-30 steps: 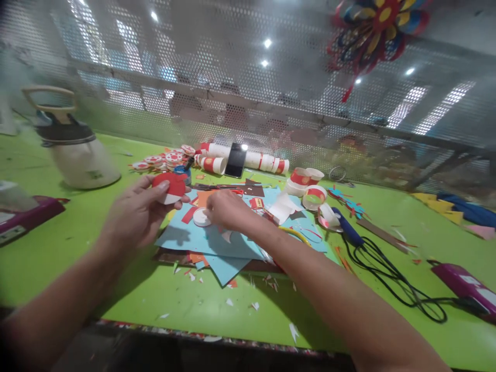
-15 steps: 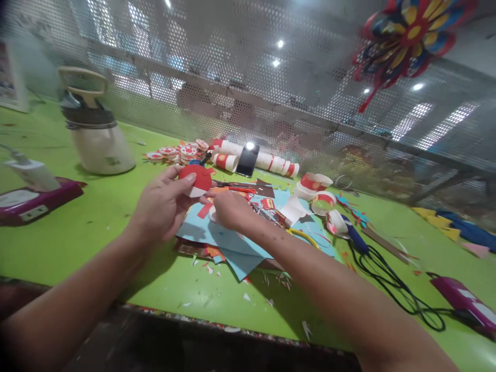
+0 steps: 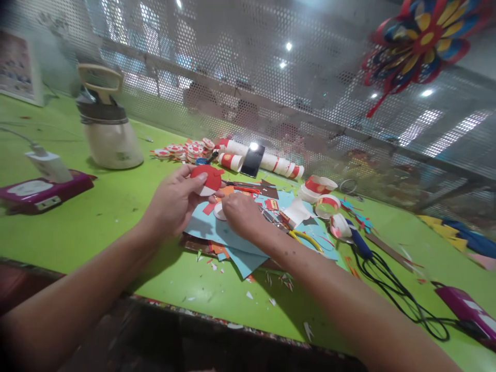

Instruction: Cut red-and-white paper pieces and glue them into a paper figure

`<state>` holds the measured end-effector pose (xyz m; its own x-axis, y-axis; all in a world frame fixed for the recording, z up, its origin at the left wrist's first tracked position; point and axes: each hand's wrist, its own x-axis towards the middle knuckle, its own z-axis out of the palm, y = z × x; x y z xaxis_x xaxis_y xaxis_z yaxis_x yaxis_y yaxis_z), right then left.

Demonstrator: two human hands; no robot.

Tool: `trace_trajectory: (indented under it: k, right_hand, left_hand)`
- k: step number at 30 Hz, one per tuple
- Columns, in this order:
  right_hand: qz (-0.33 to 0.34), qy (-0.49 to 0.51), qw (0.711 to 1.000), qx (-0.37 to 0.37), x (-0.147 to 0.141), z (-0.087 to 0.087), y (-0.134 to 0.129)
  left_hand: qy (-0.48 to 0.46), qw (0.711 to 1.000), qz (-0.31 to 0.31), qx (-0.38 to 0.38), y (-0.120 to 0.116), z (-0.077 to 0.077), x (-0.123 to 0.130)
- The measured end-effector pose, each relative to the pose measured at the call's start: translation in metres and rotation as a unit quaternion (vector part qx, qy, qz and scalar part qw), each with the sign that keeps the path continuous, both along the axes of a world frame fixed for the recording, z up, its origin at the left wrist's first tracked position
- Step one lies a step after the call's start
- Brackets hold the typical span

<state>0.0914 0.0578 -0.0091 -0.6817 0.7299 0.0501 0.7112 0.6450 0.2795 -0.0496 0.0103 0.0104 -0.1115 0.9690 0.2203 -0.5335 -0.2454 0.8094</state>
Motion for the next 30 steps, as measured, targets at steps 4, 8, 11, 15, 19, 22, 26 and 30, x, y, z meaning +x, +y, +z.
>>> trace_trajectory:
  k: [4, 8, 11, 15, 19, 22, 26, 30]
  right_hand:
    - [0.005, -0.002, 1.000, -0.011, 0.001, 0.003, 0.002]
    - [-0.008, 0.000, 1.000, -0.028, 0.002, 0.005, 0.007]
    - [-0.009, 0.014, 0.999, -0.042, 0.004, 0.003, 0.013]
    - [-0.006, 0.047, 0.997, -0.067, 0.007, 0.001, 0.018]
    - [-0.020, 0.094, 0.991, -0.092, 0.007, 0.004, 0.018]
    - [-0.040, 0.130, 0.985, -0.110, 0.007, 0.008, 0.019]
    - [-0.058, 0.181, 0.971, -0.148, 0.016, 0.012, 0.025]
    - [-0.050, 0.241, 0.944, -0.218, 0.028, 0.014, 0.029]
  left_hand:
    - [-0.001, 1.000, -0.001, 0.007, 0.001, -0.002, 0.000]
    - [-0.006, 1.000, -0.005, 0.013, 0.002, -0.003, 0.000]
    - [-0.009, 1.000, -0.011, 0.012, 0.001, -0.003, 0.000]
    - [-0.012, 1.000, -0.013, 0.010, 0.001, -0.002, 0.000]
    - [0.000, 1.000, -0.015, 0.003, 0.001, -0.002, 0.000]
    - [0.019, 1.000, -0.015, 0.003, 0.000, -0.003, 0.001]
    - [0.061, 0.998, -0.017, -0.003, 0.000, -0.004, 0.002]
    - [0.093, 0.994, -0.039, -0.031, 0.002, -0.008, 0.005]
